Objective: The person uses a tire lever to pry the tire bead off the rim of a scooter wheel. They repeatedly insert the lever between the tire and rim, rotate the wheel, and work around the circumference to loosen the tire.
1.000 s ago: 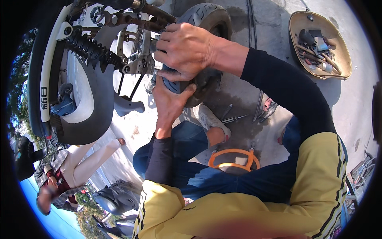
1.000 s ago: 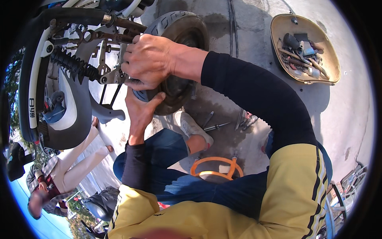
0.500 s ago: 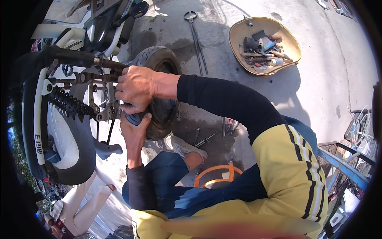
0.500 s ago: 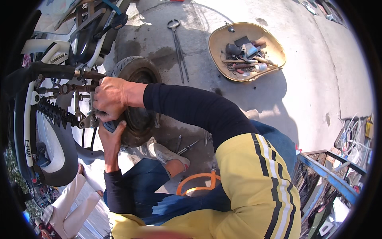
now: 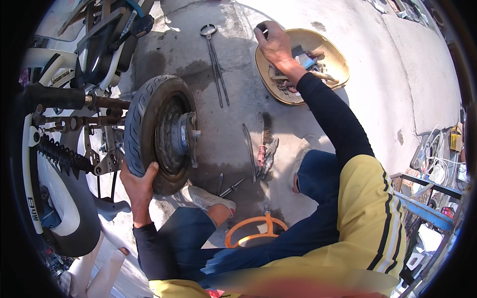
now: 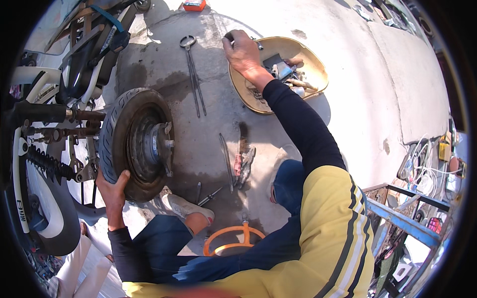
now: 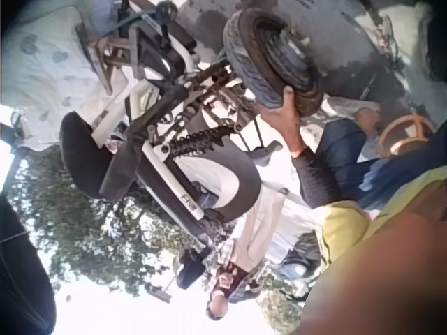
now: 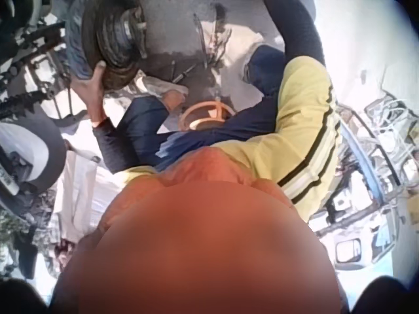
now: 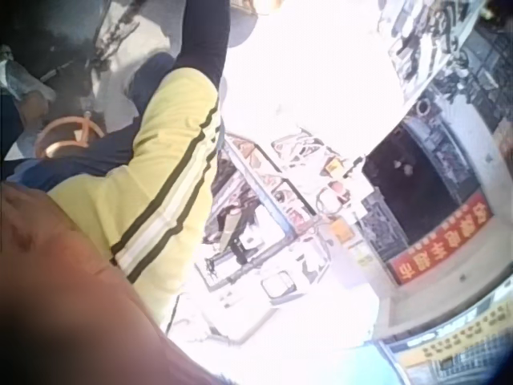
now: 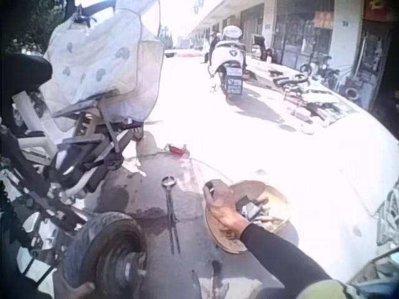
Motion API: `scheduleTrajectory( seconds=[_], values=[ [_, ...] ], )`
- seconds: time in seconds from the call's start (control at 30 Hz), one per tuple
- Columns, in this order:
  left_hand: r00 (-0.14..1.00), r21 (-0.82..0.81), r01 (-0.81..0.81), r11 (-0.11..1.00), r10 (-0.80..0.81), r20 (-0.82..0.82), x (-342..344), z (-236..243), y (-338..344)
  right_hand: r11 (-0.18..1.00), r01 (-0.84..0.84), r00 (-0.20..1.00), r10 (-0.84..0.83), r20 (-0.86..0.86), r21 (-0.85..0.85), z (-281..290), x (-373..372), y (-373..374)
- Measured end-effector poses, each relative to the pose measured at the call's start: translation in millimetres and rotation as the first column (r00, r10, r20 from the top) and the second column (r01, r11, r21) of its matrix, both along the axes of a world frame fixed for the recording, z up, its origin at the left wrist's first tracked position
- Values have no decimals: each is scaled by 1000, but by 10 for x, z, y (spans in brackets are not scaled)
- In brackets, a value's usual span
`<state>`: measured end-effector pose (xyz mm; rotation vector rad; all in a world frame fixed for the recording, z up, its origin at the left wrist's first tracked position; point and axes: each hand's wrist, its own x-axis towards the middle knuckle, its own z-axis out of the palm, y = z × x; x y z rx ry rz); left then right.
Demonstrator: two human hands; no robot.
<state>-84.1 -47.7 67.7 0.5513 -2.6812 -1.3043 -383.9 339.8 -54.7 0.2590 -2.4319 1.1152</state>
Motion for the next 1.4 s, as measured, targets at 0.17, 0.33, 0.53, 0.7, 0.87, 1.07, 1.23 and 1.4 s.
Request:
scheduleTrajectory(
  seconds=[0.17, 0.33, 0.53, 0.7, 0.87, 1.07, 1.23, 1.4],
  values=[
    [1000, 47, 20, 999, -20, 4, -42, -82, -33, 811, 142, 818, -419, 393, 568, -1707, -110, 1576],
    [999, 56, -32, 998, 31, 30, 30, -40, -67, 741, 96, 811, -445, 379, 665, -2292, -68, 1513],
    [998, -30, 18, 999, -16, 53, -84, 94, 16, 713, -77, 816, -356, 455, 696, -2502, -258, 1982],
    [999, -19, 48, 999, -47, 25, -113, 37, -14, 719, 24, 828, -403, 389, 695, -2588, -255, 2111],
    [999, -47, 30, 998, -29, 37, -57, 124, -10, 744, -65, 791, -368, 489, 664, -2463, -213, 1867],
    [997, -62, 57, 996, -53, 62, -68, 79, -34, 900, 55, 646, -363, 671, 433, -2463, -180, 2030],
    [994, -49, 82, 995, -78, 71, -175, 117, -37, 888, 427, 871, -356, 338, -167, -1334, -158, 1687],
    [991, -69, 98, 993, -91, 99, -197, 108, -79, 851, -136, 984, 177, 35, -507, 336, 656, -66]
  ],
)
